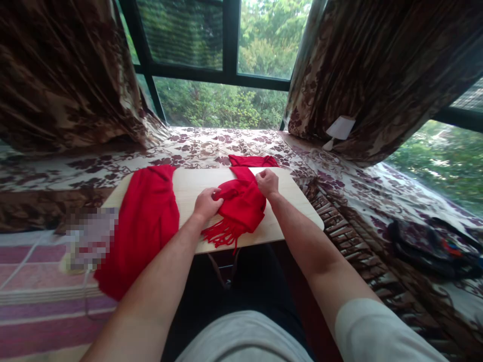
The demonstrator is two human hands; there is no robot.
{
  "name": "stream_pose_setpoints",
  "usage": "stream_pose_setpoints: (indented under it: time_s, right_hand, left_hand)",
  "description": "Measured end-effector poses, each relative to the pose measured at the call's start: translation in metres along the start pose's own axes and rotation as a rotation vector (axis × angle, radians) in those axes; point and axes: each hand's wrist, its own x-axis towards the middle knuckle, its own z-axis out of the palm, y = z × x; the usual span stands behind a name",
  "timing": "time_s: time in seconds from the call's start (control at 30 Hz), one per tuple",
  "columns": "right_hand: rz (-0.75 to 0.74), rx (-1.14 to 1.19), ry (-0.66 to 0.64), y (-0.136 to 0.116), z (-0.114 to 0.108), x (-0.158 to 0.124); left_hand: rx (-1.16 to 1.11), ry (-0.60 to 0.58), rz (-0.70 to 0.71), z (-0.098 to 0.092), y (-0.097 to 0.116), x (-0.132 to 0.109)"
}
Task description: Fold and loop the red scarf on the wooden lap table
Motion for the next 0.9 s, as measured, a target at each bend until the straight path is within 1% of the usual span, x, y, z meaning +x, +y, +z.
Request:
stream_pose_setpoints:
  time_s: [0.07, 0.13, 0.2, 0.27, 0.3, 0.4, 0.47, 0.57, 0.6, 0.67, 0.73, 0.8, 0.9]
  right_hand:
    - [-0.028, 0.007, -0.032, -0.003, 0.001, 0.002]
    - [-0.104, 0.044, -0.074, -0.004, 0.003, 0.002]
    - [-0.197, 0.089, -0.102, -0.001, 0.006, 0.001]
    - [-0.226, 0.112, -0.095, 0.005, 0.007, -0.002]
    - [-0.204, 0.112, -0.084, 0.009, 0.008, -0.003]
    - [-0.065, 0.114, -0.028, 0.022, 0.007, -0.008]
    - [-0.044, 0.176, -0.009, 0.029, 0.006, -0.012]
    - [-0.098, 0.305, -0.064, 0.034, 0.006, -0.018]
    - [-0.084, 0.343, -0.091, 0.036, 0.007, -0.02]
    - [0.01, 0.402, -0.116, 0.039, 0.009, -0.024]
    - [0.121, 0.428, -0.072, 0.043, 0.011, -0.027]
    - [0.192, 0.413, 0.0, 0.046, 0.012, -0.03]
    - [0.206, 0.378, 0.048, 0.049, 0.011, -0.034]
  left_hand:
    - [-0.004, 0.003, 0.003, 0.001, 0.0, 0.0]
    - [0.002, 0.007, 0.011, 0.001, -0.001, 0.0]
    - [0.01, 0.015, 0.022, 0.002, -0.002, 0.001]
    - [0.014, 0.021, 0.024, 0.002, -0.002, 0.001]
    - [0.014, 0.022, 0.022, 0.002, -0.002, 0.001]
    - [0.01, 0.022, 0.013, 0.002, -0.002, 0.001]
    - [0.007, 0.022, 0.015, 0.002, -0.002, 0.002]
    - [0.01, 0.024, 0.022, 0.002, -0.002, 0.001]
    - [0.011, 0.025, 0.026, 0.002, -0.002, 0.001]
    - [0.013, 0.026, 0.03, 0.002, -0.002, 0.001]
    - [0.014, 0.03, 0.024, 0.002, -0.002, 0.001]
    - [0.014, 0.038, 0.013, 0.002, -0.002, 0.001]
    - [0.013, 0.043, -0.014, 0.002, -0.001, 0.001]
